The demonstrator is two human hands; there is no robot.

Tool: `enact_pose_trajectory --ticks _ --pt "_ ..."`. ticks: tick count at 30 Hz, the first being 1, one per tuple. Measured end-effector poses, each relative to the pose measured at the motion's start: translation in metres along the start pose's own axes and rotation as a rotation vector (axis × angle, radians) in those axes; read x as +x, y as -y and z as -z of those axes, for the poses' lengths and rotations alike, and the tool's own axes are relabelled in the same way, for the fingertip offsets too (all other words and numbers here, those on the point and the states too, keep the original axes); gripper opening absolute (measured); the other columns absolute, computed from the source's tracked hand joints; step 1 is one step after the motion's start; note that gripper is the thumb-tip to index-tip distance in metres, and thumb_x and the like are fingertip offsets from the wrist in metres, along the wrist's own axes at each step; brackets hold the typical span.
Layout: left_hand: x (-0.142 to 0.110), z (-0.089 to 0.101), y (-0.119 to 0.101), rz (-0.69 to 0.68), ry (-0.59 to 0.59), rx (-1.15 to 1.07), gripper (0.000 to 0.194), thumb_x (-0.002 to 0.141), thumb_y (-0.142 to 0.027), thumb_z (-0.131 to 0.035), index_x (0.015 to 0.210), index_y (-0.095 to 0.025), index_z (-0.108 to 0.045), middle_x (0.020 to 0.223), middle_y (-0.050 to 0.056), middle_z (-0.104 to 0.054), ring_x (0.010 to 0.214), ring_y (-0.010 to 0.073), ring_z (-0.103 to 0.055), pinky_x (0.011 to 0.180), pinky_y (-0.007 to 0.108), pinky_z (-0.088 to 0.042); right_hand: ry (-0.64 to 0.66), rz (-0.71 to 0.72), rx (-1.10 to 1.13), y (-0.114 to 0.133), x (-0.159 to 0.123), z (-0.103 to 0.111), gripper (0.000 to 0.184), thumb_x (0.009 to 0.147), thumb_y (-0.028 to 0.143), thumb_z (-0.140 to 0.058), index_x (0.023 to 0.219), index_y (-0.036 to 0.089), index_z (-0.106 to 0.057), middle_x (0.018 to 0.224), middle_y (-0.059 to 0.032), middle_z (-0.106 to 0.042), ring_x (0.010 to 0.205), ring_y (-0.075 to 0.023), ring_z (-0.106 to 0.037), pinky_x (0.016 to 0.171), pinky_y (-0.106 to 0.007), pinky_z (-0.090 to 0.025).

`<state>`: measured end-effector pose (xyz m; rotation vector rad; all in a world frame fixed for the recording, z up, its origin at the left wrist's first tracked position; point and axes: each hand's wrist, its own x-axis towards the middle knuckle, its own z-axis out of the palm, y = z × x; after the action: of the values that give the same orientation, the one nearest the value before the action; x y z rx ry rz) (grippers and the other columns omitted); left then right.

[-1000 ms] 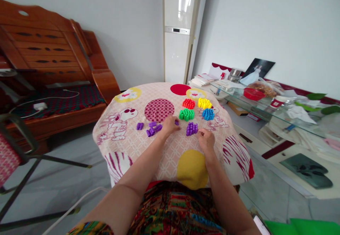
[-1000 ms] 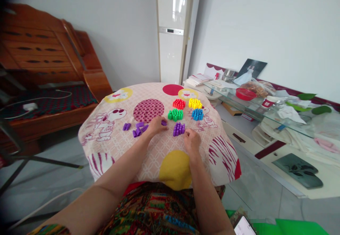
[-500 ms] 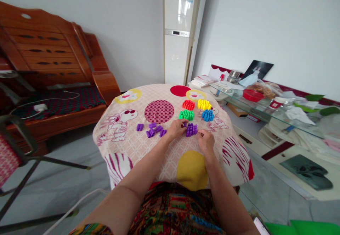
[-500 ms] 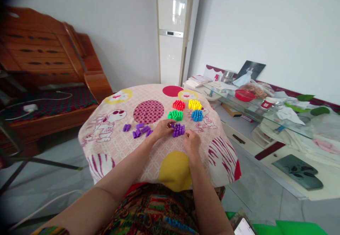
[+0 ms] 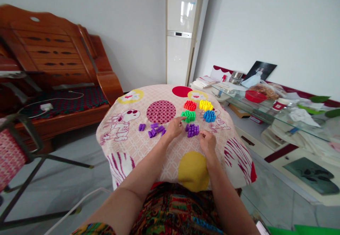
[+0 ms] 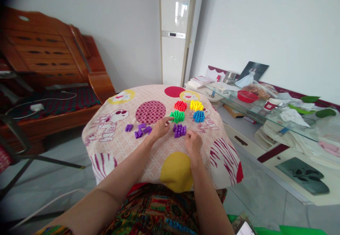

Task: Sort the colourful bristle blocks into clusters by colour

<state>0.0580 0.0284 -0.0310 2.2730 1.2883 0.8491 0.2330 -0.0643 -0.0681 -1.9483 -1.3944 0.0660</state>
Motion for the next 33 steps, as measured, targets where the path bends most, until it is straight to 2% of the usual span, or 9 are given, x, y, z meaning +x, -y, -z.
enact_pose_trajectory --ticks 3,5,9,13,17,20,24,27,33 --pt "-0.002 0.025 0.014 0.084 -0.141 0.13 0.043 0.082 -0.009 -0.055 0.124 -0.015 -0.065 0.121 0.01 -0.069 0.106 0.0213 -0.065 0.098 0.033 -0.049 0.007 0.0 0.01 0.0 0.0 -0.001 0.023 0.081 0.02 -0.054 0.081 0.019 -0.076 0.075 -0.0061 -0.072 0.066 -0.0154 -0.056 0.06 -0.025 -0.032" --pt "-0.006 0.046 0.028 0.165 -0.156 0.26 0.038 0.085 -0.015 -0.058 0.122 -0.014 -0.065 0.122 0.014 -0.068 0.114 0.0256 -0.062 0.1 0.037 -0.047 0.008 -0.003 0.007 0.001 0.0 -0.001 0.023 0.081 0.02 -0.054 0.081 0.019 -0.076 0.076 -0.0062 -0.072 0.066 -0.0155 -0.056 0.06 -0.025 -0.031" --pt "-0.014 0.077 0.058 0.273 -0.024 0.413 0.024 0.078 -0.021 -0.069 0.1 -0.015 -0.071 0.107 0.015 -0.071 0.104 0.0316 -0.065 0.089 0.041 -0.051 -0.003 -0.004 -0.007 0.002 0.0 -0.001 0.024 0.082 0.022 -0.053 0.083 0.02 -0.077 0.077 -0.0067 -0.072 0.067 -0.0159 -0.056 0.059 -0.026 -0.03" --pt "-0.018 0.086 0.072 0.27 0.097 0.467 0.012 0.077 -0.024 -0.071 0.086 -0.017 -0.071 0.095 0.011 -0.073 0.094 0.0286 -0.067 0.081 0.037 -0.051 -0.004 -0.009 -0.002 0.003 0.0 0.0 0.024 0.083 0.023 -0.053 0.082 0.02 -0.077 0.077 -0.0066 -0.072 0.068 -0.0157 -0.056 0.059 -0.026 -0.03" --pt "-0.015 0.081 0.064 0.226 0.008 0.401 0.015 0.076 -0.02 -0.068 0.091 -0.016 -0.07 0.096 0.011 -0.073 0.093 0.0257 -0.066 0.081 0.034 -0.05 0.011 -0.009 -0.023 0.002 0.001 0.0 0.024 0.084 0.024 -0.052 0.081 0.02 -0.076 0.075 -0.0062 -0.072 0.066 -0.0155 -0.056 0.059 -0.026 -0.03" --pt "-0.012 0.073 0.047 0.16 -0.089 0.22 0.021 0.077 -0.019 -0.067 0.097 -0.016 -0.07 0.098 0.009 -0.074 0.093 0.0214 -0.067 0.083 0.03 -0.05 0.018 -0.005 -0.036 0.001 0.002 0.0 0.024 0.083 0.024 -0.053 0.083 0.02 -0.077 0.076 -0.0063 -0.072 0.068 -0.0157 -0.057 0.06 -0.025 -0.032" --pt "-0.009 0.051 0.017 0.069 0.036 -0.044 0.025 0.073 -0.017 -0.069 0.097 -0.016 -0.072 0.089 0.004 -0.074 0.08 0.0159 -0.067 0.078 0.026 -0.051 0.016 -0.021 -0.024 -0.001 0.001 -0.002 0.025 0.084 0.024 -0.052 0.088 0.02 -0.077 0.08 -0.0072 -0.073 0.07 -0.0164 -0.06 0.061 -0.025 -0.034" --pt "-0.012 0.03 0.0 0.061 0.119 -0.082 0.018 0.072 -0.016 -0.069 0.089 -0.016 -0.074 0.08 0.002 -0.073 0.074 0.015 -0.067 0.074 0.025 -0.05 0.011 -0.011 -0.017 -0.002 0.001 -0.002 0.026 0.084 0.024 -0.052 0.09 0.019 -0.077 0.081 -0.0081 -0.074 0.071 -0.0171 -0.061 0.062 -0.025 -0.036" --pt "-0.019 0.003 -0.01 0.082 0.078 -0.046 0.012 0.074 -0.019 -0.068 0.085 -0.015 -0.072 0.075 0.002 -0.072 0.072 0.0151 -0.066 0.07 0.025 -0.05 0.005 -0.001 -0.023 -0.001 0.001 0.0 0.027 0.083 0.023 -0.051 0.089 0.02 -0.077 0.08 -0.0081 -0.074 0.072 -0.018 -0.061 0.064 -0.026 -0.037"
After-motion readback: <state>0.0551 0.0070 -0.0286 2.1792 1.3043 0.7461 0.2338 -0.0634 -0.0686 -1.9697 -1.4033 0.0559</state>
